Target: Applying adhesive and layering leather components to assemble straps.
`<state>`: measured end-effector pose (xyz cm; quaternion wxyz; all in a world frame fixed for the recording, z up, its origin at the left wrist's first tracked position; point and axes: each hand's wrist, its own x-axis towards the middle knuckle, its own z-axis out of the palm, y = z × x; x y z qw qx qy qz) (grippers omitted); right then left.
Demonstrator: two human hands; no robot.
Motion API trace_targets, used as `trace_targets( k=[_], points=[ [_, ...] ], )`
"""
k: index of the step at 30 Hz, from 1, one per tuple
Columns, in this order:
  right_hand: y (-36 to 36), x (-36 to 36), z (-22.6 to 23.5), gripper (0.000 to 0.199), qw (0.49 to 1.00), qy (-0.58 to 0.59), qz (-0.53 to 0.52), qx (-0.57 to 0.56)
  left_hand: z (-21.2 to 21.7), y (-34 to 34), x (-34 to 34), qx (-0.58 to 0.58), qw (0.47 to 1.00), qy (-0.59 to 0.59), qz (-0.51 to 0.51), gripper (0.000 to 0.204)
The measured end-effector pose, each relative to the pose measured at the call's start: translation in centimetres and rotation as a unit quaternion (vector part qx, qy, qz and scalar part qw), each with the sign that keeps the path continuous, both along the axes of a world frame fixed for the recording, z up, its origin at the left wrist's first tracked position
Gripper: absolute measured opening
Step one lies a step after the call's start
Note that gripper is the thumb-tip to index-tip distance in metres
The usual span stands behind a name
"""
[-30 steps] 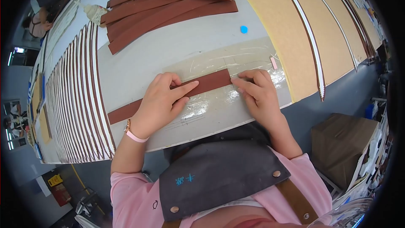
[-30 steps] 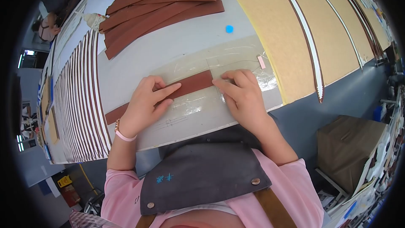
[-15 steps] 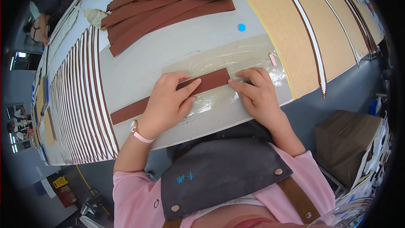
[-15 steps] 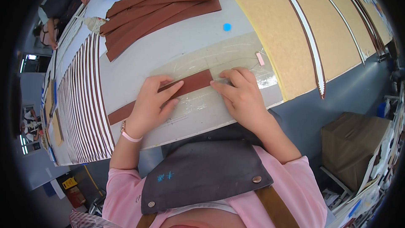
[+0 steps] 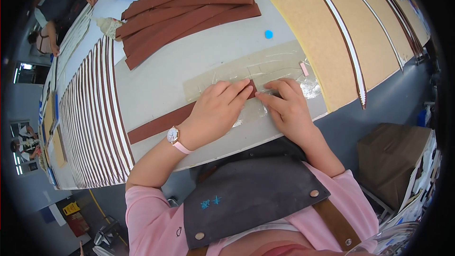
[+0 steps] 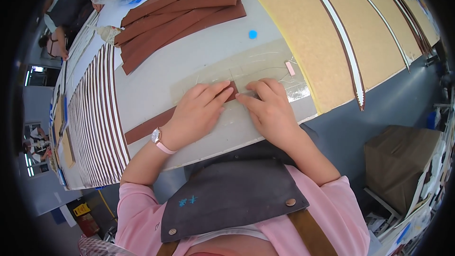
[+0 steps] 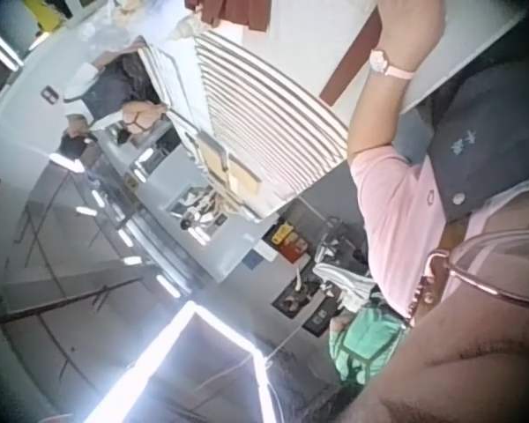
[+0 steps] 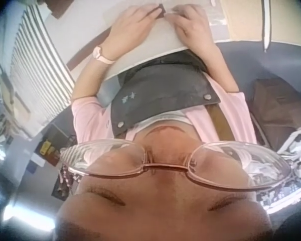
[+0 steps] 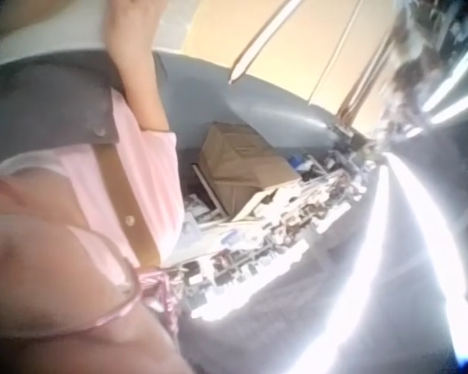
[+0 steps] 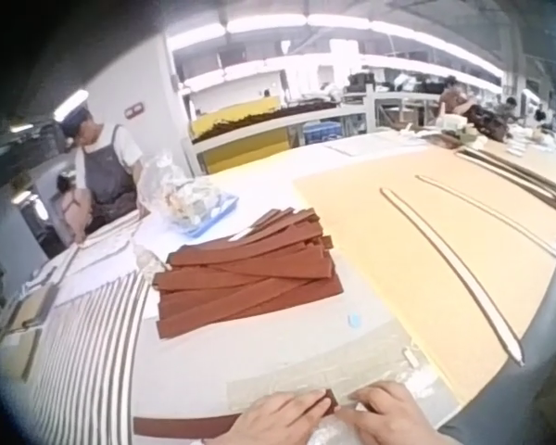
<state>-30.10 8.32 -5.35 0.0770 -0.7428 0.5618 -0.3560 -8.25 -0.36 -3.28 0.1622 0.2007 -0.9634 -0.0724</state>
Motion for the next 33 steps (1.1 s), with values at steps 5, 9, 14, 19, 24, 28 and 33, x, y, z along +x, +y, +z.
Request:
trace_targets(
  k=[5,9,14,19,24,28,33],
  points=[
    [-0.03,-0.12,0.01,0.034,1.0,-0.012,0.003,-0.009,-0.02,-0.13,-0.17,-0.02,1.0,0.003,-0.003,0.054],
    [0.12,-0.21,-0.05,0.037,1.0,-0.029,0.0,-0.01,0.17,-0.32,-0.3,-0.029,0.999,-0.012,-0.008,0.052],
    [0.35,-0.24,0.09,0.038,1.0,-0.023,0.008,-0.006,0.3,-0.43,-0.37,-0.04,0.999,-0.023,-0.015,0.05],
    [0.43,-0.17,0.06,0.036,1.0,-0.017,0.017,-0.005,0.24,-0.38,-0.27,-0.047,0.998,-0.036,-0.012,0.049],
    [0.5,0.05,0.02,0.037,0.999,0.02,0.012,-0.027,0.24,-0.41,-0.32,-0.032,0.999,-0.032,-0.013,0.049],
    [0.39,0.05,0.07,0.037,0.999,0.021,0.016,-0.025,-0.04,-0.5,-0.26,-0.035,0.999,-0.022,-0.013,0.049],
    [0.22,-0.42,-0.47,0.036,0.998,-0.06,-0.011,-0.017,0.02,-0.48,-0.27,-0.029,0.999,-0.022,-0.01,0.049]
  ],
)
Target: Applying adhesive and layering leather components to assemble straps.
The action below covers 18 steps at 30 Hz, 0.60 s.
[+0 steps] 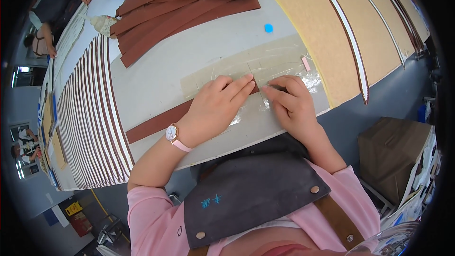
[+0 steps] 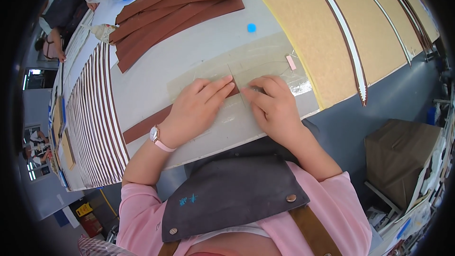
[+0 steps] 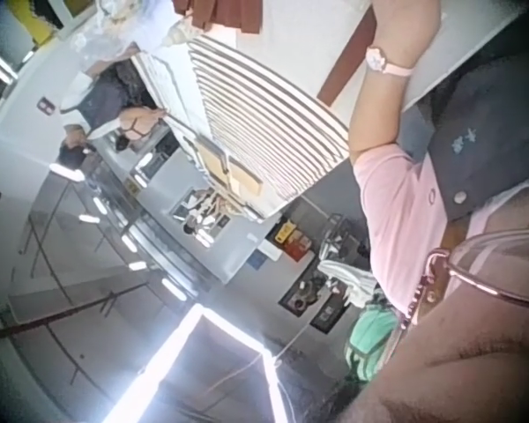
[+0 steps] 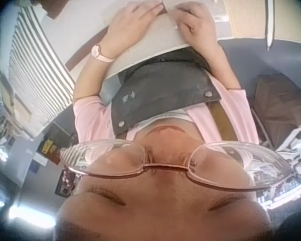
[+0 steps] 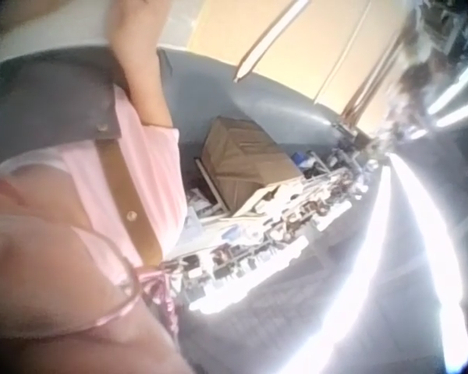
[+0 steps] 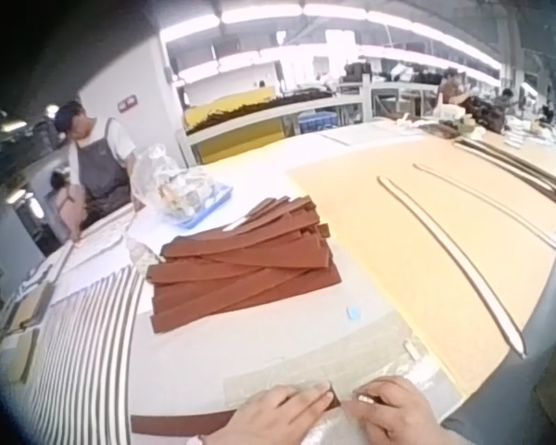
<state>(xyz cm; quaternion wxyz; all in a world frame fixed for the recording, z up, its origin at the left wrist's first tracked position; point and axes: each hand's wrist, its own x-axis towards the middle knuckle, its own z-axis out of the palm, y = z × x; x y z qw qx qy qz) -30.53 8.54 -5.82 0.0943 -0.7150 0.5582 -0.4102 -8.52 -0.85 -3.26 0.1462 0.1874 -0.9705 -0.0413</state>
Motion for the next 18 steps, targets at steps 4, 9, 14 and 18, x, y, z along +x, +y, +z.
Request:
trace_targets(
  k=[4,9,14,18],
  points=[
    [-0.01,0.08,0.21,0.036,1.0,0.015,-0.001,-0.006,0.19,0.0,-0.05,-0.002,1.0,0.002,0.0,0.049],
    [0.03,0.13,0.26,0.036,1.0,0.024,-0.001,-0.002,-0.08,-0.24,0.06,-0.002,1.0,0.003,-0.008,0.049],
    [-0.05,0.19,0.33,0.031,1.0,0.03,0.005,0.001,-0.1,-0.35,0.04,-0.01,1.0,0.013,-0.019,0.049],
    [-0.06,0.19,0.46,0.031,0.999,0.048,0.009,0.002,-0.15,-0.36,0.07,-0.007,1.0,0.014,-0.018,0.05]
  ],
)
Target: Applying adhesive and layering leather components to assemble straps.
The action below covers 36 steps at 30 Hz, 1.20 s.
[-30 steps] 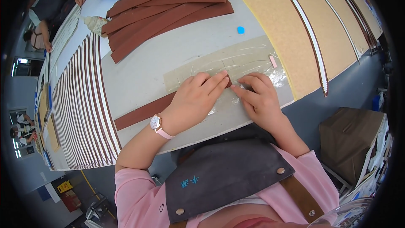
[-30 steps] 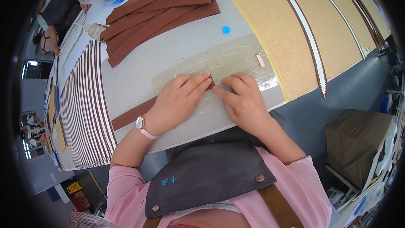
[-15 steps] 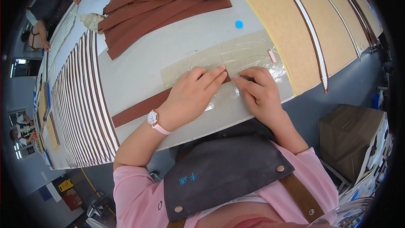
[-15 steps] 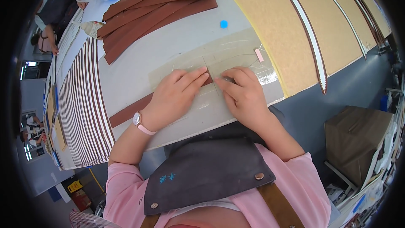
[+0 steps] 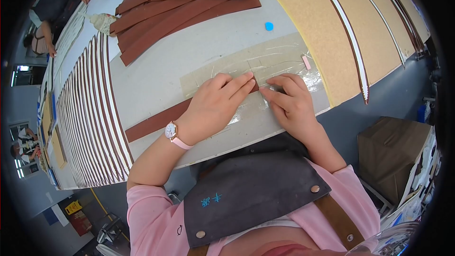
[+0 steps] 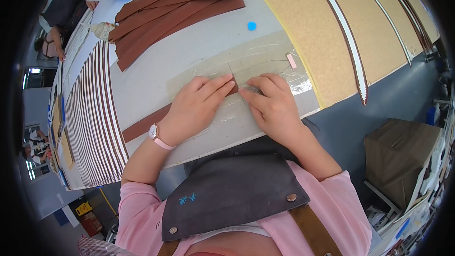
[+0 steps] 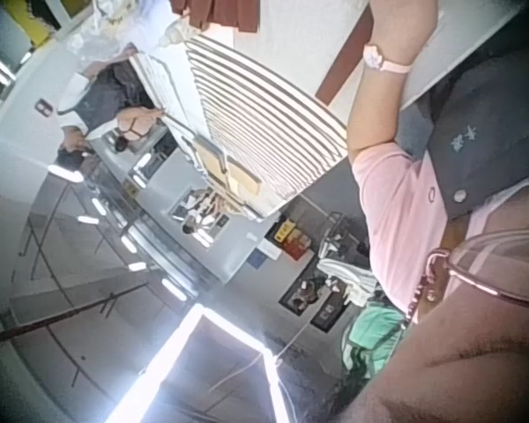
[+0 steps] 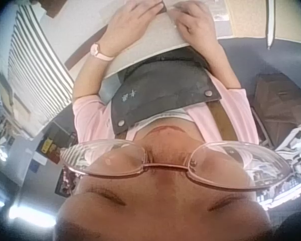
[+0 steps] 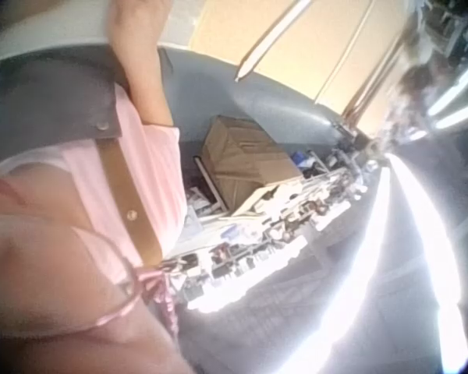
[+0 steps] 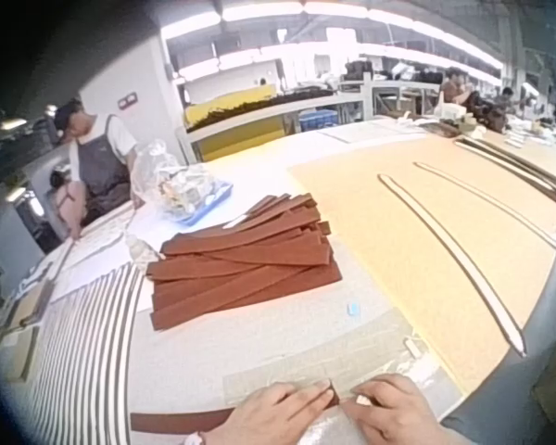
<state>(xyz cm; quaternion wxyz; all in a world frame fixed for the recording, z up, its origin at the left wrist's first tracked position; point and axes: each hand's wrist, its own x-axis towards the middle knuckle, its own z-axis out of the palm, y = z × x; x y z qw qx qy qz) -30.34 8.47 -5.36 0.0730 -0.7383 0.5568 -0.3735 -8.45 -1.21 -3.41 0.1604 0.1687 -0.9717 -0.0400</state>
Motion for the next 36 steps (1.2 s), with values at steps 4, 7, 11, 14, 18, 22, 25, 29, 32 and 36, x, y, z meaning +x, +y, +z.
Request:
trace_targets(
  k=[4,7,11,14,18,22,25,29,32,36],
  points=[
    [0.07,0.05,0.11,0.032,1.0,0.011,0.0,0.005,-0.11,-0.03,0.06,0.001,1.0,0.0,-0.001,0.051],
    [0.03,0.07,-0.02,0.033,1.0,0.024,0.001,-0.003,-0.08,-0.06,0.12,0.003,1.0,-0.001,-0.002,0.051],
    [0.04,0.16,0.09,0.034,0.999,0.033,-0.001,-0.008,-0.19,-0.05,0.15,0.0,1.0,0.002,-0.002,0.051],
    [0.06,0.19,0.23,0.034,0.999,0.036,0.0,-0.008,-0.21,-0.05,0.17,0.005,1.0,0.001,0.0,0.051],
    [0.09,0.21,0.26,0.034,0.999,0.037,-0.002,-0.002,-0.12,-0.04,0.11,0.007,1.0,0.007,0.001,0.05],
    [0.1,0.2,0.22,0.034,0.999,0.037,-0.002,-0.001,-0.1,-0.04,0.06,0.006,1.0,0.009,0.004,0.05],
    [0.1,0.18,0.16,0.034,0.999,0.036,-0.002,-0.003,-0.14,-0.09,0.0,0.003,1.0,0.014,0.001,0.05],
    [0.14,0.23,0.19,0.035,0.999,0.037,-0.001,-0.003,0.14,0.45,-0.12,0.007,1.0,-0.017,0.021,0.051],
    [0.12,0.44,0.32,0.036,0.999,0.044,-0.002,-0.005,0.09,0.53,-0.08,-0.003,1.0,-0.014,0.022,0.052],
    [0.06,0.57,0.32,0.036,0.998,0.055,-0.003,-0.007,0.15,0.59,-0.03,-0.001,1.0,-0.016,0.024,0.053]
  ],
)
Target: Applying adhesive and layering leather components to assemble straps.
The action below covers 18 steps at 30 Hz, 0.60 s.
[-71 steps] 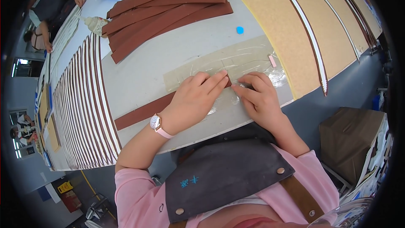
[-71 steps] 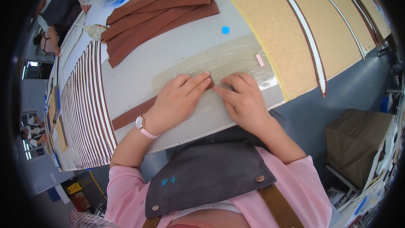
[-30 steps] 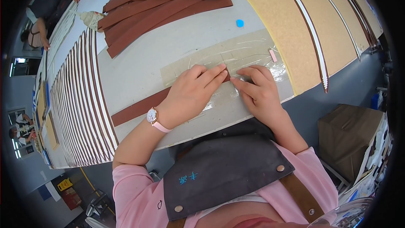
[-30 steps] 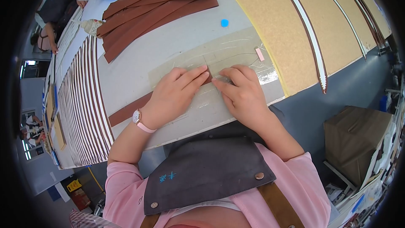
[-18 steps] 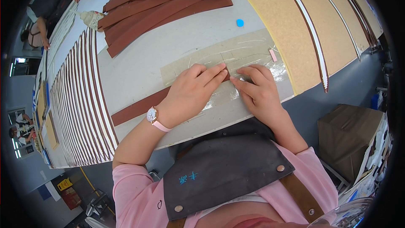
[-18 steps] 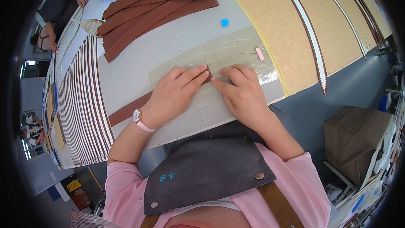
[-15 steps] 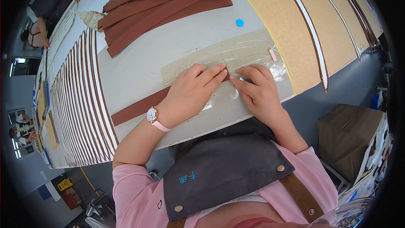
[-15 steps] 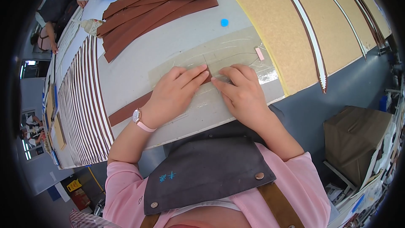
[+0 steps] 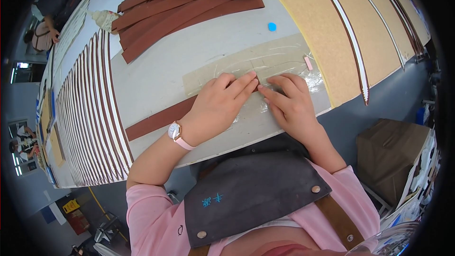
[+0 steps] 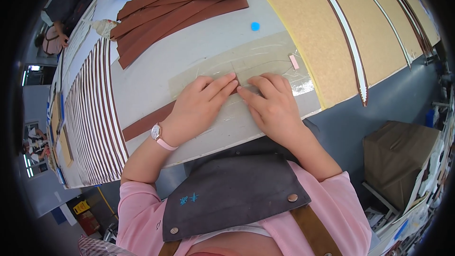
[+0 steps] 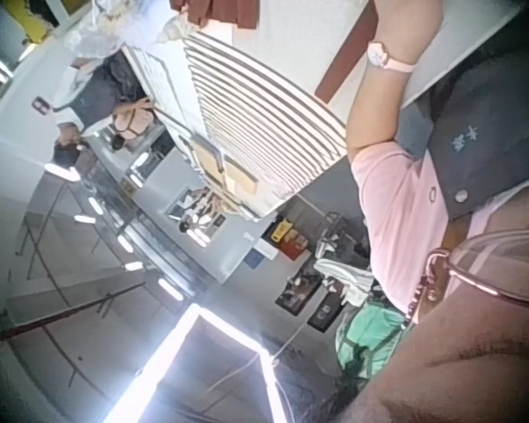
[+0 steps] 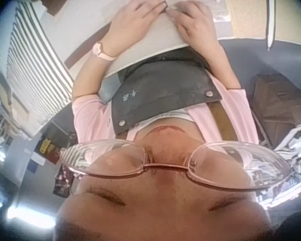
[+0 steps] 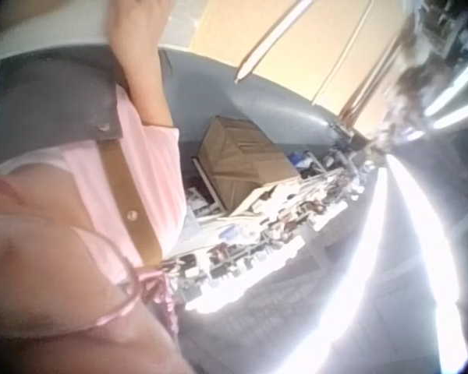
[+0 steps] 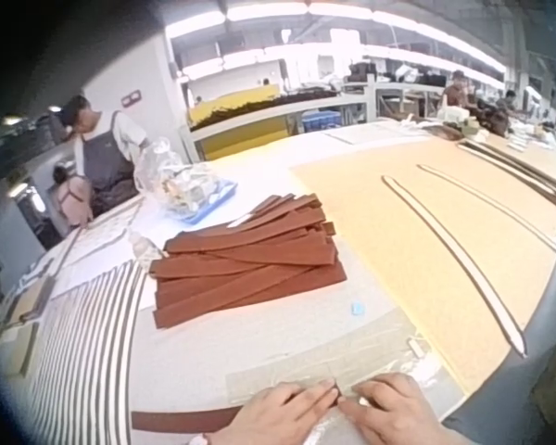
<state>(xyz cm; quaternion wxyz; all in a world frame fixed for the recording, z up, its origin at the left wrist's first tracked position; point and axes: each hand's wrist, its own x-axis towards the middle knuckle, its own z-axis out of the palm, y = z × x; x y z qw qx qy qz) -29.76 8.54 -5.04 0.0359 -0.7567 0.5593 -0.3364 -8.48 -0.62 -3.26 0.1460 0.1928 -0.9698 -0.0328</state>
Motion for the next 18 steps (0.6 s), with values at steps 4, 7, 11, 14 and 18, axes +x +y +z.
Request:
trace_targets(
  k=[4,7,11,14,18],
  points=[
    [-0.16,-0.01,0.24,0.035,1.0,0.006,0.002,0.004,-0.22,-0.19,0.18,0.011,1.0,0.009,-0.008,0.053],
    [-0.23,-0.14,0.36,0.035,1.0,0.024,0.008,0.005,-0.32,-0.21,0.19,0.016,1.0,0.015,-0.007,0.053],
    [-0.28,-0.08,0.26,0.034,0.999,0.03,0.013,0.005,0.0,-0.14,0.15,0.027,1.0,0.007,-0.005,0.054],
    [-0.27,-0.04,0.15,0.032,0.999,0.032,0.016,0.003,0.07,-0.18,0.11,0.027,0.999,0.013,-0.01,0.052],
    [-0.25,-0.04,0.19,0.033,0.999,0.041,0.02,0.003,0.02,-0.16,0.15,0.028,0.999,0.017,-0.012,0.048]
  ],
)
